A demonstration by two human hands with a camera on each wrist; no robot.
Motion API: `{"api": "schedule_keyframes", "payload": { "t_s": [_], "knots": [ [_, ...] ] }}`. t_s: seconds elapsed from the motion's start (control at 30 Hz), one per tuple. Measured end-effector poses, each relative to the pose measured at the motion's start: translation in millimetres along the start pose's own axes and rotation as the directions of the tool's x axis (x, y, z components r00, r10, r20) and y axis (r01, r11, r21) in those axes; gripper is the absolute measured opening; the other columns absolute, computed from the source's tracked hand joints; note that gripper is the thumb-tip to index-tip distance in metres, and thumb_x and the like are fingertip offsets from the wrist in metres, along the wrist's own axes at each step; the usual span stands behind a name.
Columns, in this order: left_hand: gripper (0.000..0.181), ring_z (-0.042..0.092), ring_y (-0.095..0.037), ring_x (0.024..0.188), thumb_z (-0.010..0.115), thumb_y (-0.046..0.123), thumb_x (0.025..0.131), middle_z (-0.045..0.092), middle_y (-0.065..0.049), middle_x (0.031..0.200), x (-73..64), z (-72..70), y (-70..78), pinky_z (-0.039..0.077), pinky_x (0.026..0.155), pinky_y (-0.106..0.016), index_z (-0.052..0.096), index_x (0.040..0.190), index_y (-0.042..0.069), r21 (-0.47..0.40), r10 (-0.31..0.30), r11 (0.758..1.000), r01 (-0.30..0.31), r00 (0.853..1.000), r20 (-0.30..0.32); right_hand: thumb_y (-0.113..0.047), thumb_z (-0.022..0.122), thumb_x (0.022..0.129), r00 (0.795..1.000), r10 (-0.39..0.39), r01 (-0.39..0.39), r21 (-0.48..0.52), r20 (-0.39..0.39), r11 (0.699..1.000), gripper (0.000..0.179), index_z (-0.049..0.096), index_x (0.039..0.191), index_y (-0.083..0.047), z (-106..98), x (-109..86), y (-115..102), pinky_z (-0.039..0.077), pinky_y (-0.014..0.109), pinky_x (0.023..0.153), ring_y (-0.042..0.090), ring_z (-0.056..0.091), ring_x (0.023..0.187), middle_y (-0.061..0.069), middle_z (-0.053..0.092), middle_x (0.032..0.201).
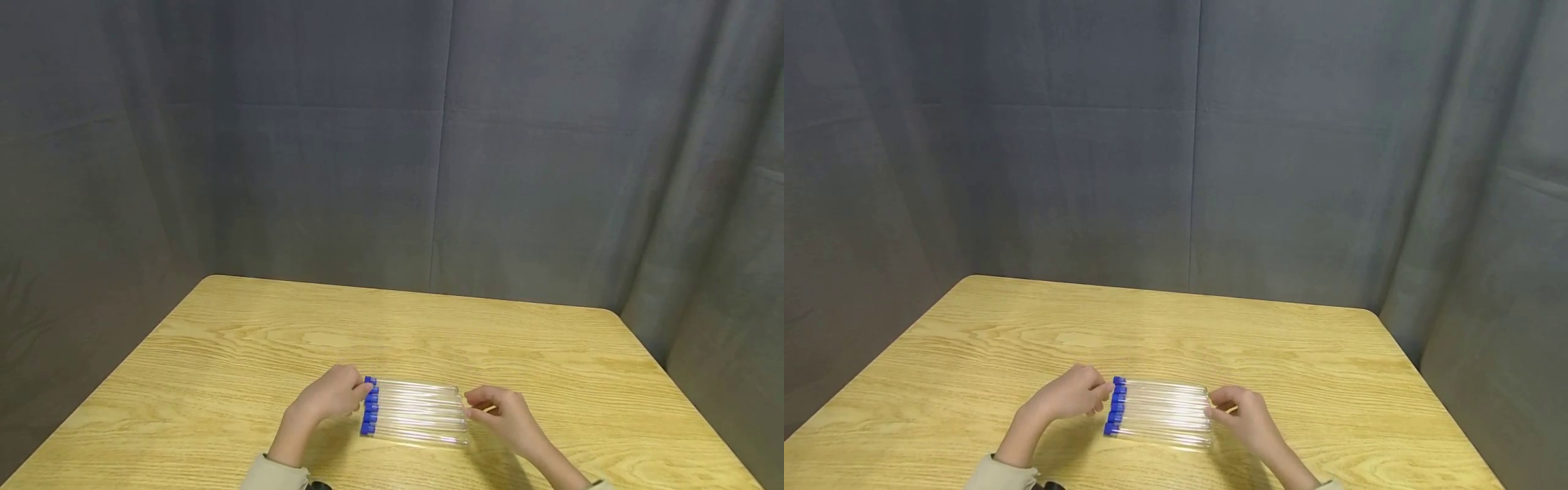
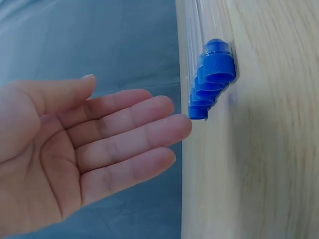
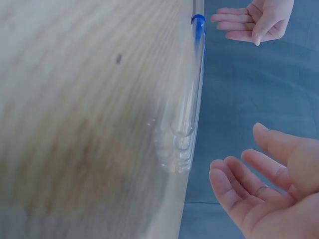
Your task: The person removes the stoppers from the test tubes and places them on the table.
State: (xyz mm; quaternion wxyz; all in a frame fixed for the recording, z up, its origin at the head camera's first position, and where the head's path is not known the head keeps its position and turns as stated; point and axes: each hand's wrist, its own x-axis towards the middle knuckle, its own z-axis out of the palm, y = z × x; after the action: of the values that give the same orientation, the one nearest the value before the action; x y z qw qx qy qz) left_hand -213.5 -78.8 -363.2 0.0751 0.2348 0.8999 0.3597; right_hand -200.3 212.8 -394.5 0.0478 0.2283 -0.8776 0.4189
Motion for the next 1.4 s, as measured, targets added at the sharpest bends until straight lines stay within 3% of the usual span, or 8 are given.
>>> {"api": "schedule_keyframes", "payload": {
  "t_s": [0.2, 0.63, 0.9, 1.4],
  "knots": [
    [0.037, 0.059, -0.022, 0.049, 0.045, 0.009, 0.093, 0.057, -0.007, 0.06, -1.5, 0.6, -1.7, 0.045, 0.043, -0.026, 0.053, 0.059, -0.002, -0.082, -0.043, 0.996, 0.045, 0.999, 0.024, -0.007, 0.064, 0.08, 0.999, -0.001, -0.001, 0.043, 0.047, 0.999, 0.02, 0.062, 0.093, 0.009, 1.8, -1.6, 0.5, 0.049, 0.021, 0.062, 0.015, 0.059, 0.074, 0.017, 0.064, 0.088],
    [0.031, 0.06, -0.025, 0.048, 0.044, 0.01, 0.093, 0.057, -0.01, 0.056, -2.8, 3.6, -5.3, 0.05, 0.044, -0.031, 0.057, 0.069, -0.005, -0.143, -0.173, 0.974, 0.175, 0.985, 0.023, -0.001, 0.068, 0.074, 0.99, -0.01, 0.008, 0.015, 0.141, 1.0, 0.014, 0.064, 0.085, 0.006, 9.7, -5.0, 7.3, 0.048, 0.021, 0.058, 0.008, 0.055, 0.065, 0.011, 0.064, 0.079],
    [0.029, 0.059, -0.024, 0.048, 0.044, 0.009, 0.094, 0.056, -0.011, 0.058, -6.2, 2.9, -3.9, 0.05, 0.045, -0.031, 0.056, 0.073, -0.008, -0.151, -0.186, 0.971, 0.183, 0.982, -0.008, 0.001, 0.071, 0.069, 0.983, 0.001, 0.002, -0.012, 0.184, 1.0, 0.014, 0.065, 0.081, 0.005, 12.4, -5.2, 2.1, 0.047, 0.02, 0.057, 0.008, 0.054, 0.063, 0.008, 0.062, 0.076],
    [0.028, 0.058, -0.022, 0.048, 0.044, 0.01, 0.094, 0.056, -0.011, 0.059, -4.5, 3.6, -4.9, 0.05, 0.046, -0.031, 0.055, 0.073, -0.006, -0.136, -0.21, 0.969, 0.209, 0.978, 0.001, 0.004, 0.073, 0.064, 0.975, 0.003, 0.018, -0.094, 0.221, 0.995, 0.019, 0.064, 0.081, 0.005, 15.9, -4.9, 5.7, 0.049, 0.02, 0.059, 0.006, 0.054, 0.063, 0.005, 0.061, 0.073]
  ]
}}
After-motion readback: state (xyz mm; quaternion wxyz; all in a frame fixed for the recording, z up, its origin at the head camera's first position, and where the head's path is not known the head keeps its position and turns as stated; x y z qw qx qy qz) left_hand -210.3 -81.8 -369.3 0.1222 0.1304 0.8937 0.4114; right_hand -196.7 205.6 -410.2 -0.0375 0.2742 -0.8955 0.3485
